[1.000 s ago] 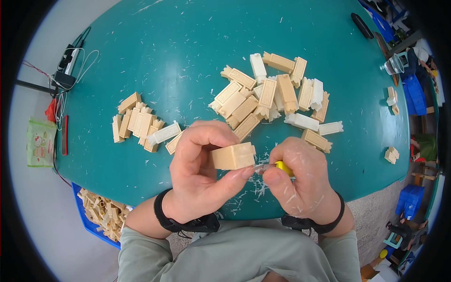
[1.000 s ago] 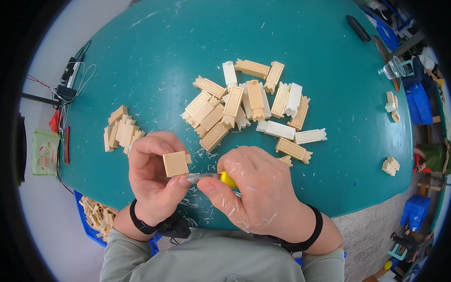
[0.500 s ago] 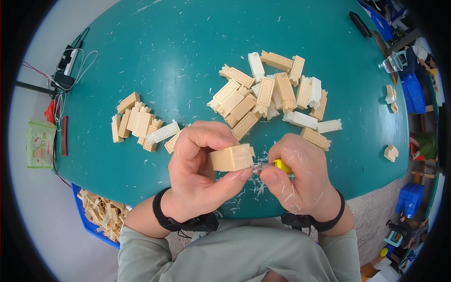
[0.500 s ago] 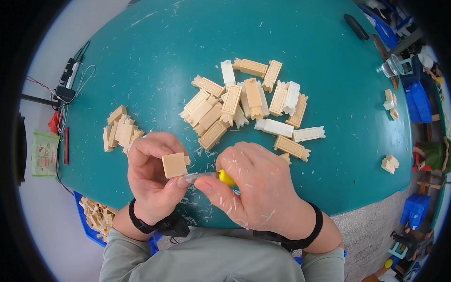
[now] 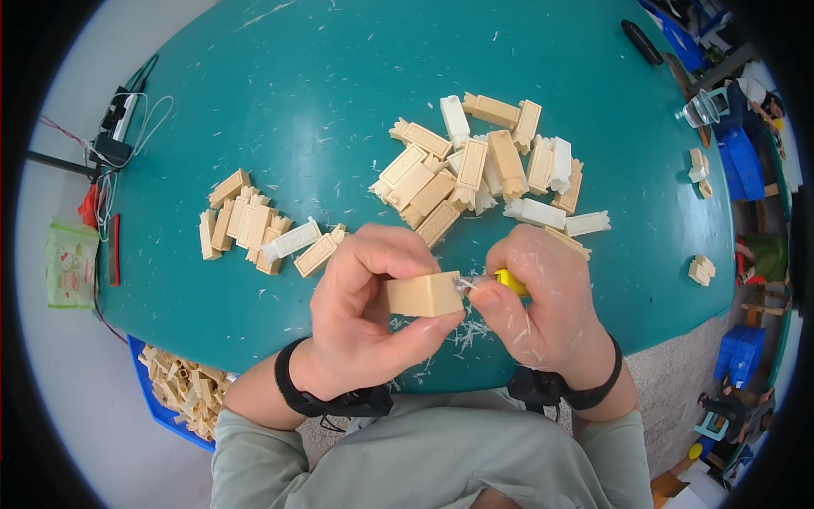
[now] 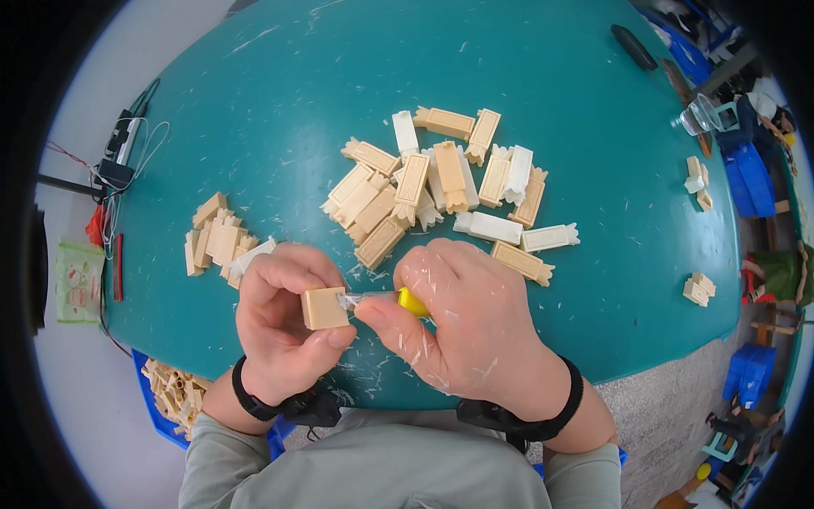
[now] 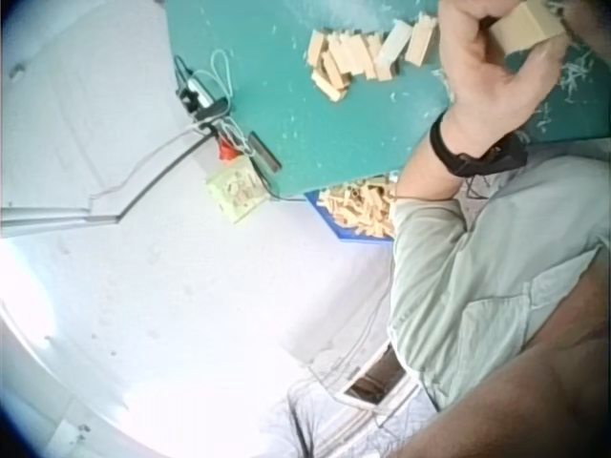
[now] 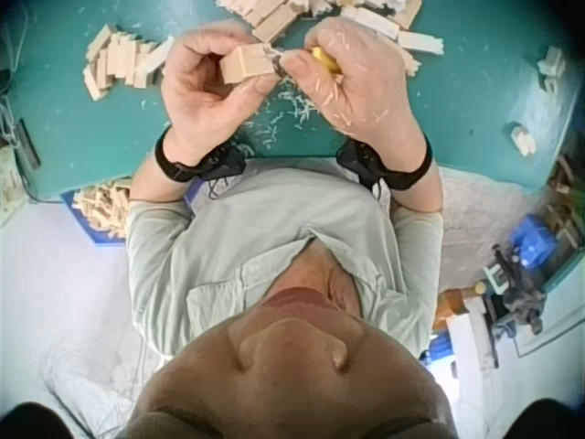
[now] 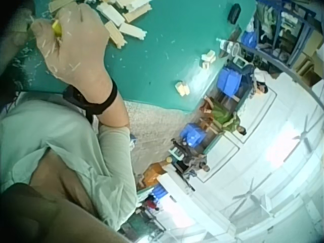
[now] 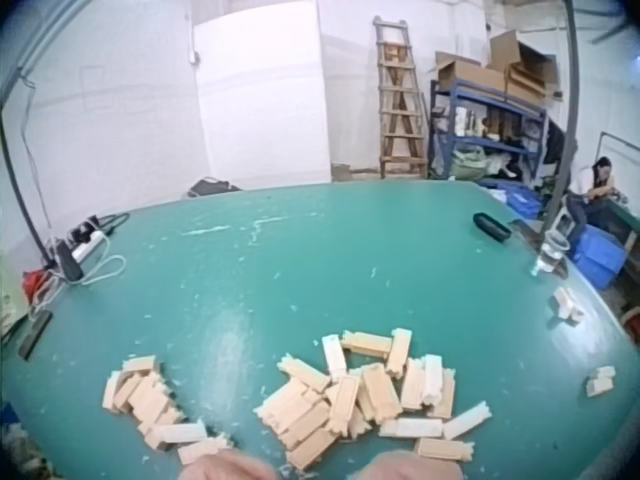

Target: The person carves small rectangular wooden blocks using a yellow utility knife. They hold each block in their left hand and carefully shave off thin layers of wood with the knife in their right hand, creating wood shavings that accumulate on the green table. The person works on multiple blocks sequentially, rotating them to access different sides.

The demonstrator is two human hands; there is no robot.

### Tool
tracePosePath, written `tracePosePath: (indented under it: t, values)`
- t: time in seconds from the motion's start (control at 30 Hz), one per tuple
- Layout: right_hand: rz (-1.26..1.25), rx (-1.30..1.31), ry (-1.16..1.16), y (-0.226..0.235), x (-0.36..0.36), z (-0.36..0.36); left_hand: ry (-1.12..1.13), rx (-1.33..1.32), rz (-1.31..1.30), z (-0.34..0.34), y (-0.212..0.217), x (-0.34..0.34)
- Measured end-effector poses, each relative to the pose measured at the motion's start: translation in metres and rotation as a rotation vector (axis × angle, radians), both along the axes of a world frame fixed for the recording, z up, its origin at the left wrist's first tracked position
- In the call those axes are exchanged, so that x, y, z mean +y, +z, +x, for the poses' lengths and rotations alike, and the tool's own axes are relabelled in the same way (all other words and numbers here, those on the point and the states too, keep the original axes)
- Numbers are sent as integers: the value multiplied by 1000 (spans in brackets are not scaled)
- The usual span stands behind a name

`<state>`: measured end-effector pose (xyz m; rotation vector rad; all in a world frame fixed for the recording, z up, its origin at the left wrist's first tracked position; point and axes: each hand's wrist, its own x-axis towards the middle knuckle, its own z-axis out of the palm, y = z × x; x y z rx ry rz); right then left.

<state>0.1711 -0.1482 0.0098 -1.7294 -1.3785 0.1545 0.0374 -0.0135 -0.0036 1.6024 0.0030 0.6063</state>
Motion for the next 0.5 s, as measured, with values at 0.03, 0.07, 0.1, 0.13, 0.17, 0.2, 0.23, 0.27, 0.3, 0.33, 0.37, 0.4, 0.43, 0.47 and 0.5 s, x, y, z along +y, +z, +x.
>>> tracePosePath:
  t: [0.03,0.07,0.1,0.13,0.17,0.2,0.23,0.27,0.3,0.33,0.37,0.4,0.43,0.47,0.5]
  values:
    - [16,-10,-11,0,0,0,11,25,-41,0,2,-1]
    - [32,-20,-23,-1,1,1,21,51,-82,0,4,-3]
    - [48,-30,-34,-2,1,1,32,76,-123,1,5,-5]
    - [34,-13,-82,-4,1,3,-89,41,-87,0,5,-4]
    - [19,4,-130,-6,1,5,-210,5,-51,-1,5,-4]
    - [5,21,-177,-7,2,6,-244,12,-27,-2,6,-4]
    - [-8,107,-160,-5,1,6,-217,36,-15,-1,5,-2]
    - [-21,193,-141,0,0,5,-189,59,-4,0,3,2]
    - [-34,279,-122,3,-1,3,-160,82,7,0,1,4]
    - [-39,289,-100,3,-1,2,-125,115,-116,0,1,2]
    - [-44,299,-77,3,-1,1,-110,138,-45,2,2,5]
    - [-49,308,-54,3,-1,1,-95,162,25,5,6,10]
    - [-47,298,-49,2,-1,0,-78,186,94,6,8,12]
    - [-46,287,-43,1,0,-1,-70,167,51,6,7,11]
    - [-44,275,-39,1,0,-1,-62,147,9,7,7,9]
